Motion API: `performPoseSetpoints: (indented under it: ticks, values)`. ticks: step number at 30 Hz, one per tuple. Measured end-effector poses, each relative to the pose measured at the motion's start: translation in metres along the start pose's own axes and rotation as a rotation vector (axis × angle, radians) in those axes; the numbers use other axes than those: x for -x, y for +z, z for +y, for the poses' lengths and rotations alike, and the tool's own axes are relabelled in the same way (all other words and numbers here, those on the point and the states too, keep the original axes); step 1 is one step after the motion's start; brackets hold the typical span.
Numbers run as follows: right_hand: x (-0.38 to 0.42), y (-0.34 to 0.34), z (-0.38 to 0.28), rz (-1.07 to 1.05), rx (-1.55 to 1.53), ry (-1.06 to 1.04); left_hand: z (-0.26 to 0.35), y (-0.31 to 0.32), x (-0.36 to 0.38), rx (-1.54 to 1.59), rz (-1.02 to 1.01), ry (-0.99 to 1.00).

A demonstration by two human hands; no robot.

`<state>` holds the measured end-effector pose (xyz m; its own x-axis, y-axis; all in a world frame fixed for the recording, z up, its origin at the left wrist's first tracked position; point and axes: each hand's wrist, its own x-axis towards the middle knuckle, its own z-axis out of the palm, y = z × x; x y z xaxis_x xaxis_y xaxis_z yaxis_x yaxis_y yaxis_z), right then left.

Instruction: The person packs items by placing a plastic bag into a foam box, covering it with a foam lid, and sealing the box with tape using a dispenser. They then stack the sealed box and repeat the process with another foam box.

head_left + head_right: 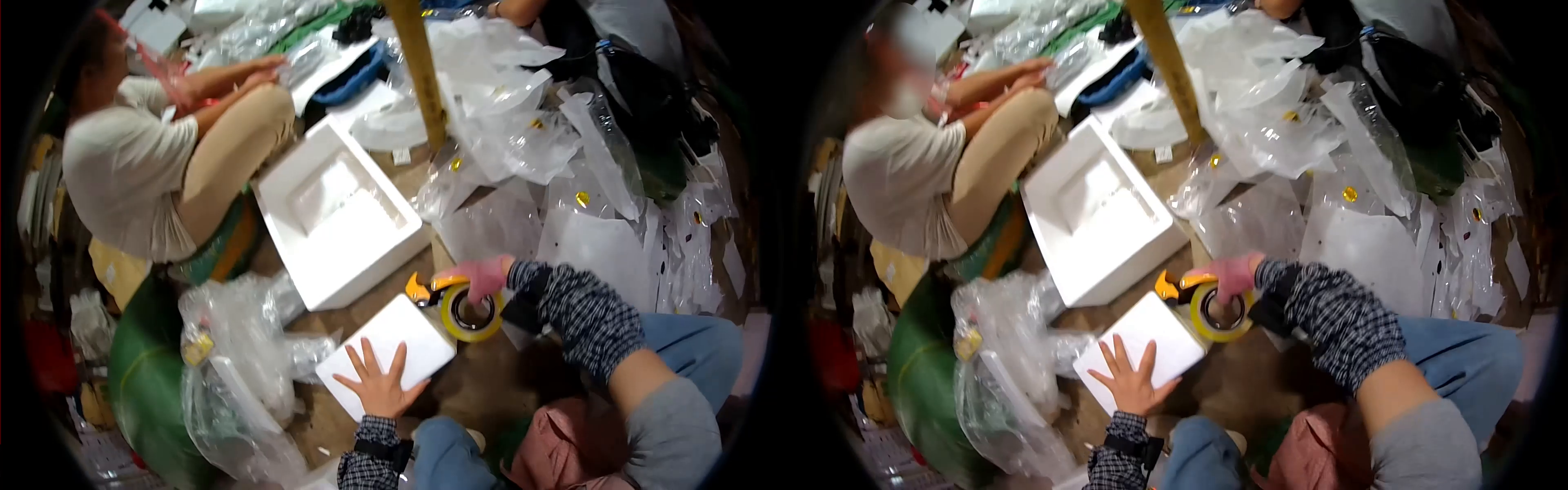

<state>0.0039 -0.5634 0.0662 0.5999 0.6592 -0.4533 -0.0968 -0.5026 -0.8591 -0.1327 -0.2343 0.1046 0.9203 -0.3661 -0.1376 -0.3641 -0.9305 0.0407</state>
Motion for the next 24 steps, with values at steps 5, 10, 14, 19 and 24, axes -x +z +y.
performPoseSetpoints:
  ticks: [5, 10, 14, 19, 24]
  values:
    - [0.057, 0.022, -0.017, -0.084, 0.087, 0.162, 0.004, 0.0, 0.001, 0.037, 0.055, -0.041]
    - [0.133, 0.136, -0.03, 0.098, -0.269, 0.164, 0.006, -0.003, 0.003, 0.066, 0.105, -0.058]
    - [0.091, 0.229, -0.023, 0.633, -0.492, 0.075, 0.004, -0.023, -0.008, 0.195, -0.005, -0.116]
    - [0.057, 0.191, -0.046, 0.811, -0.246, -0.006, -0.1, -0.001, -0.001, 0.206, 0.033, -0.22]
    - [-0.013, 0.095, -0.075, 0.328, -0.27, 0.084, -0.051, 0.002, 0.09, 0.408, 0.097, -0.321]
